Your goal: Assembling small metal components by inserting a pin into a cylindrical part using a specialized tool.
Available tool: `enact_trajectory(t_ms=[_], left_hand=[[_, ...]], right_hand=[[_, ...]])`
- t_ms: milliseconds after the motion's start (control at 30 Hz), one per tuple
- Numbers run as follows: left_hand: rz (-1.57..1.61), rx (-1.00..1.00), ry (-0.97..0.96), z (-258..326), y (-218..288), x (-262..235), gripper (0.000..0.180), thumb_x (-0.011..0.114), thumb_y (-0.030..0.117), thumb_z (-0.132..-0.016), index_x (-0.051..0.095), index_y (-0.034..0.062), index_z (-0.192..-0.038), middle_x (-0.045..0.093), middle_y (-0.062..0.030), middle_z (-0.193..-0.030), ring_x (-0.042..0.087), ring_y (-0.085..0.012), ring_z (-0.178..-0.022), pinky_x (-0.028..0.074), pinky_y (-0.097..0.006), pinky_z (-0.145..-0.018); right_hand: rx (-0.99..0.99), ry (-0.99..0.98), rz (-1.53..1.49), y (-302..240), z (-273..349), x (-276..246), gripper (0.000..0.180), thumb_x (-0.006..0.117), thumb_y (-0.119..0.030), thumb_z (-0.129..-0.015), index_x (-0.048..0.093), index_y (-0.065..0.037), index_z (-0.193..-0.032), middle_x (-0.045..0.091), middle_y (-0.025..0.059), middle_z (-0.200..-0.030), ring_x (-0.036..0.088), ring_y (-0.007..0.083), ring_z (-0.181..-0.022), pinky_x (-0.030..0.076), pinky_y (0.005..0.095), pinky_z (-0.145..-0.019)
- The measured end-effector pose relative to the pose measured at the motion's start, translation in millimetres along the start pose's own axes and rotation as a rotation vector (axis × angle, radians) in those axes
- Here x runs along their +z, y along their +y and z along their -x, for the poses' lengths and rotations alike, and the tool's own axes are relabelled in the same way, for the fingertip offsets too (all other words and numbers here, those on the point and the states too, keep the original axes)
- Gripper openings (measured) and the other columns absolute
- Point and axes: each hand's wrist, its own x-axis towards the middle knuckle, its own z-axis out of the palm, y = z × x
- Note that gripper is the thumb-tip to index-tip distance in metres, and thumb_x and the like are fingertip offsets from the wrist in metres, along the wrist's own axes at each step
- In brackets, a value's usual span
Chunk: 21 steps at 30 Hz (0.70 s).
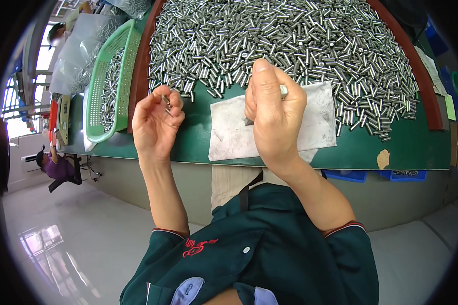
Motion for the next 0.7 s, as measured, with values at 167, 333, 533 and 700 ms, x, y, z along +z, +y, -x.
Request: enact_trajectory(t_ms=[167, 333, 533, 700], left_hand=[[-1.043, 0.296, 0.163, -0.8, -2.8, 2.0, 0.006, 0.058, 0.005, -0.075, 0.059, 0.0001, -0.079, 0.044, 0.0037, -0.055, 0.037, -0.0010, -0.051, 0.028, -0.017, -0.046], [-1.786, 0.556, -0.011, -5.4, -5.8, 2.5, 0.014, 0.058, 0.002, -0.069, 0.061, 0.0037, -0.083, 0.051, -0.0088, -0.053, 0.052, -0.0199, -0.049, 0.040, -0.030, -0.048], [-1.801, 0.743, -0.161, -18.5, -6.2, -5.4, 0.009, 0.058, 0.002, -0.071, 0.060, 0.0028, -0.080, 0.057, -0.0112, -0.064, 0.053, -0.0222, -0.052, 0.041, -0.031, -0.050], [-1.476, 0.425, -0.042, -10.8, -8.9, 0.3, 0.007, 0.056, 0.002, -0.077, 0.058, -0.0001, -0.083, 0.042, 0.0030, -0.056, 0.034, -0.0028, -0.049, 0.029, -0.017, -0.045]], right_hand=[[-0.007, -0.001, 0.001, 1.2, 0.4, -0.4, 0.036, 0.034, -0.020, -0.091, 0.029, -0.009, -0.056, 0.028, -0.0008, -0.044, 0.017, 0.0049, -0.038, 0.015, 0.0217, -0.035], [-0.009, 0.017, 0.012, -0.2, 0.1, -0.2, 0.037, 0.034, -0.020, -0.091, 0.029, -0.009, -0.056, 0.028, -0.0008, -0.044, 0.017, 0.0048, -0.038, 0.015, 0.0216, -0.036], [-0.009, 0.008, 0.014, 0.0, 0.5, 0.4, 0.037, 0.033, -0.020, -0.091, 0.029, -0.009, -0.056, 0.028, -0.0010, -0.044, 0.017, 0.0048, -0.038, 0.015, 0.0215, -0.035], [0.006, 0.016, -0.001, -0.7, 0.1, 0.8, 0.037, 0.034, -0.020, -0.091, 0.029, -0.009, -0.056, 0.028, -0.0011, -0.044, 0.018, 0.0048, -0.037, 0.015, 0.0213, -0.035]])
